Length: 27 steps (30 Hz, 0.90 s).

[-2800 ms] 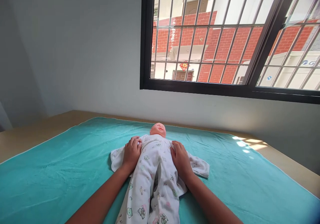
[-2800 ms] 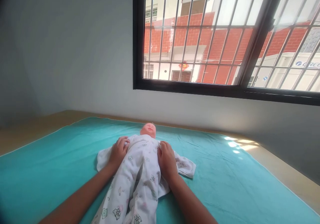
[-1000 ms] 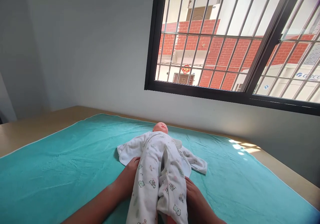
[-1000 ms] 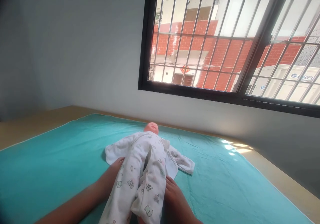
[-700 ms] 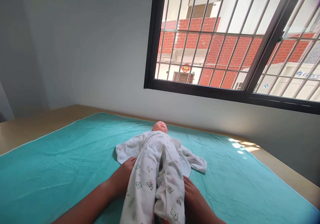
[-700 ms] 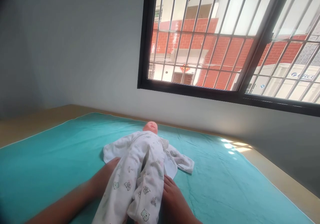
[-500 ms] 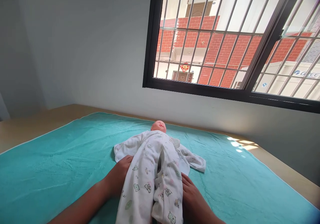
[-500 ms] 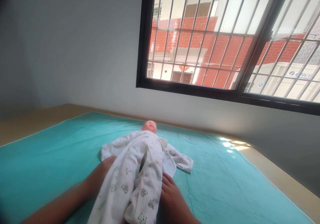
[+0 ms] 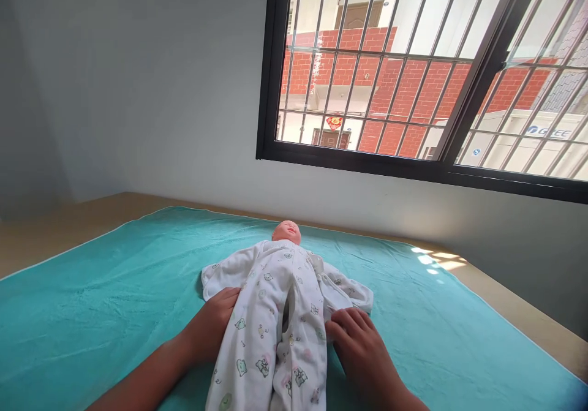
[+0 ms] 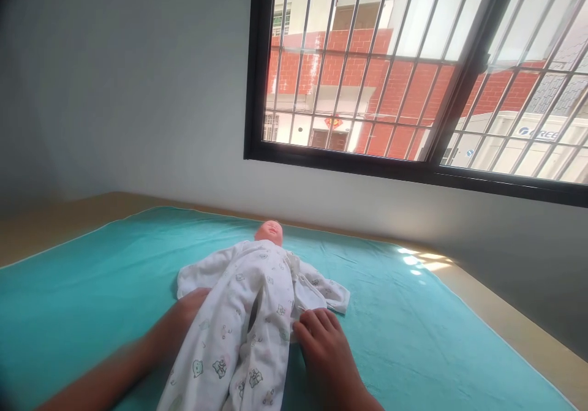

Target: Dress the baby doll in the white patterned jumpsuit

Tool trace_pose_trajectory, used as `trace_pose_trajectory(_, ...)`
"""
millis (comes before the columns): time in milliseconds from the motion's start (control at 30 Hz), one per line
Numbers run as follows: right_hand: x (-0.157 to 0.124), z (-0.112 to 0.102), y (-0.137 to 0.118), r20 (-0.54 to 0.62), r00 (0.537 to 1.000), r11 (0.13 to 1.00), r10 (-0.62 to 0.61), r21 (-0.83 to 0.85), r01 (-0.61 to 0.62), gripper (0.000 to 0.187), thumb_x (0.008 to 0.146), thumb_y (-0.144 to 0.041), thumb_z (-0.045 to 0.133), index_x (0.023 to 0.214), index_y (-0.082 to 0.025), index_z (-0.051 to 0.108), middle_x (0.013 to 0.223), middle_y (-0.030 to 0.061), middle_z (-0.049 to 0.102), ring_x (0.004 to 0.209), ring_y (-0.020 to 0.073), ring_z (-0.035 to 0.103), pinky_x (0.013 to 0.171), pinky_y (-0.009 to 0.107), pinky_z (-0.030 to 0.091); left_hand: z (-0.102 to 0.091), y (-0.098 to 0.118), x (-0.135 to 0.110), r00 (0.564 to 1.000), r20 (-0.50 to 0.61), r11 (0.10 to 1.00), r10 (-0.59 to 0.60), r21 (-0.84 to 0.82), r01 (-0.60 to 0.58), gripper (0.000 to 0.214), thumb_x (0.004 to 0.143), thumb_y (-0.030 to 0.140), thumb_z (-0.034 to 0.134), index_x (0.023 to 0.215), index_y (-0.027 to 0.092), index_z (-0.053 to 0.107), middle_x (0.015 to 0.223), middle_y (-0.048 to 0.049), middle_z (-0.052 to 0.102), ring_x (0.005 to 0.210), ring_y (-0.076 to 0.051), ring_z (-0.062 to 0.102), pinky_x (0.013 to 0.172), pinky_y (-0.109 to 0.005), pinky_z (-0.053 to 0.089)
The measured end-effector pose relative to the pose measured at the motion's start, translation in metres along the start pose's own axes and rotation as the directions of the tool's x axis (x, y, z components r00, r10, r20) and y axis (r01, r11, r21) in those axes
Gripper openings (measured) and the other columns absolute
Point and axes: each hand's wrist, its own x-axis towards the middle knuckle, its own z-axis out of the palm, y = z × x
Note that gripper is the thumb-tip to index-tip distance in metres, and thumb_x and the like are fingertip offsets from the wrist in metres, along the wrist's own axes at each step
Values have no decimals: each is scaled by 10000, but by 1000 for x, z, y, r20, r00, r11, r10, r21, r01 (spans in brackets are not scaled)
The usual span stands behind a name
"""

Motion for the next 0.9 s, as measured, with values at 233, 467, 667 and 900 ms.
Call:
trace_pose_trajectory(233, -10, -4, 46, -142, 969, 967, 203, -128, -222, 179, 869, -81, 465, 855, -199, 599, 888, 60, 602, 818, 224, 525, 745, 382, 421, 2, -1, -1, 1000, 8, 999, -25, -27, 25, 148, 873, 284, 576, 933, 181, 664, 894, -89, 678, 836, -217, 610, 743, -351, 525)
trace_pose_trajectory(467, -25, -11, 71, -168, 712, 715, 682, 358, -601, 249, 856, -327, 496, 1008, -243, 675, 1145, 75, 622, 1014, 278, 597, 772, 414, 542, -3, 5, 1, 977, 54, 952, -208, -220, 215, 202, 865, 254, 498, 807, 192, 682, 785, -54, 679, 738, -187, 605, 713, -313, 504)
trace_pose_trajectory(667, 9, -16, 40, 144, 489, 235, 860, 740, -630, 428, 808, -431, 574, 1176, -230, 661, 1119, 73, 660, 924, 264, 640, 681, 361, 587, -9, -4, 2, 814, -19, 782, -580, -292, 551, 235, 791, 155, 392, 615, 190, 545, 607, 9, 593, 597, -141, 549, 597, -257, 434)
trace_pose_trajectory(900, 82, -11, -5, 299, 634, 111, 713, 845, -523, 343, 863, -337, 490, 1163, -238, 624, 923, 35, 674, 697, 175, 612, 564, 275, 518, 0, -45, -11, 602, -315, 616, -734, 67, 785, 190, 862, 252, 446, 926, 180, 610, 1011, -82, 633, 981, -251, 569, 863, -363, 465)
